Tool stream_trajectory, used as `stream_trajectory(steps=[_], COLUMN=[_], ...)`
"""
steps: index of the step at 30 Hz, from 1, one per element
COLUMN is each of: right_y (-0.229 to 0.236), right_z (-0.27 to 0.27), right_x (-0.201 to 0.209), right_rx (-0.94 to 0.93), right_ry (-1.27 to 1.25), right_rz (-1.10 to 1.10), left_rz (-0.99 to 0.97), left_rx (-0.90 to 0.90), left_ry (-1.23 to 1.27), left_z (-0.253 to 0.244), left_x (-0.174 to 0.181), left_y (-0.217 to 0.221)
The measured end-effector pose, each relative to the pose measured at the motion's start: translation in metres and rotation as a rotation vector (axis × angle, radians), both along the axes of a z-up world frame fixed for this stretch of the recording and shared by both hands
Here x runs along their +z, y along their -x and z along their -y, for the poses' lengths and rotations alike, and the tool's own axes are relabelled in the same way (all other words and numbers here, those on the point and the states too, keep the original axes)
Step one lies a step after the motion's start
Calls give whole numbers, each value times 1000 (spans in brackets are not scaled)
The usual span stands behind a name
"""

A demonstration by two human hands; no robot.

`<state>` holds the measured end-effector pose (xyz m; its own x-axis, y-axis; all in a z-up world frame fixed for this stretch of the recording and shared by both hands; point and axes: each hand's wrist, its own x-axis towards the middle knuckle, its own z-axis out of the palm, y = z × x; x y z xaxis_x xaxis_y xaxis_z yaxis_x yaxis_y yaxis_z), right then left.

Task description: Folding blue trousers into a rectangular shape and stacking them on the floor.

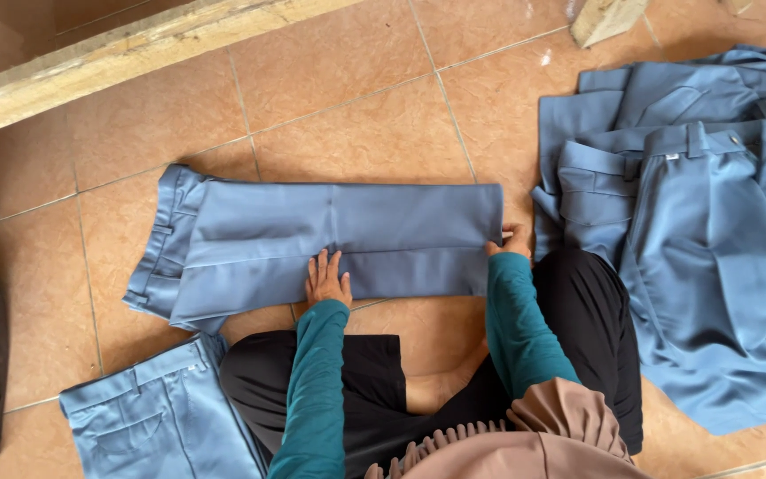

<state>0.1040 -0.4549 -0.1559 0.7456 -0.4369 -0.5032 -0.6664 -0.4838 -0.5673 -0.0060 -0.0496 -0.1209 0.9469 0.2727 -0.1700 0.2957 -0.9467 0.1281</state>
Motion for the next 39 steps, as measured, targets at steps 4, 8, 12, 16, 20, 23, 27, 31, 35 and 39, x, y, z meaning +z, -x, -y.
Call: stream_trajectory(steps=[4,8,12,16,20,23,27,31,35,39], right_y=[-6,-8,10,7,7,6,4,3,2,3], right_z=[-10,-5,-29,-22,-17,-13,-11,-15,-21,-22], right_x=[-8,-34,66,59,43,37,30,44,61,61], right_rx=[94,184,73,43,-22,-6,-2,8,43,29], right_ry=[96,201,55,3,50,53,69,55,75,76], right_rz=[-53,1,11,-20,-39,-65,-84,-105,-114,-102], left_rz=[-1,135,132,28,-144,-139,-97,-119,-124,-149], left_rx=[18,213,226,176,89,70,72,91,47,67], left_ry=[0,182,136,64,95,53,42,82,118,93], left_z=[-9,-32,-56,-56,-43,-41,-48,-44,-42,-42], left_x=[-7,-16,-13,-2,8,-4,-12,16,25,12], left_y=[-8,-41,-95,-154,-193,-206,-212,-215,-218,-229])
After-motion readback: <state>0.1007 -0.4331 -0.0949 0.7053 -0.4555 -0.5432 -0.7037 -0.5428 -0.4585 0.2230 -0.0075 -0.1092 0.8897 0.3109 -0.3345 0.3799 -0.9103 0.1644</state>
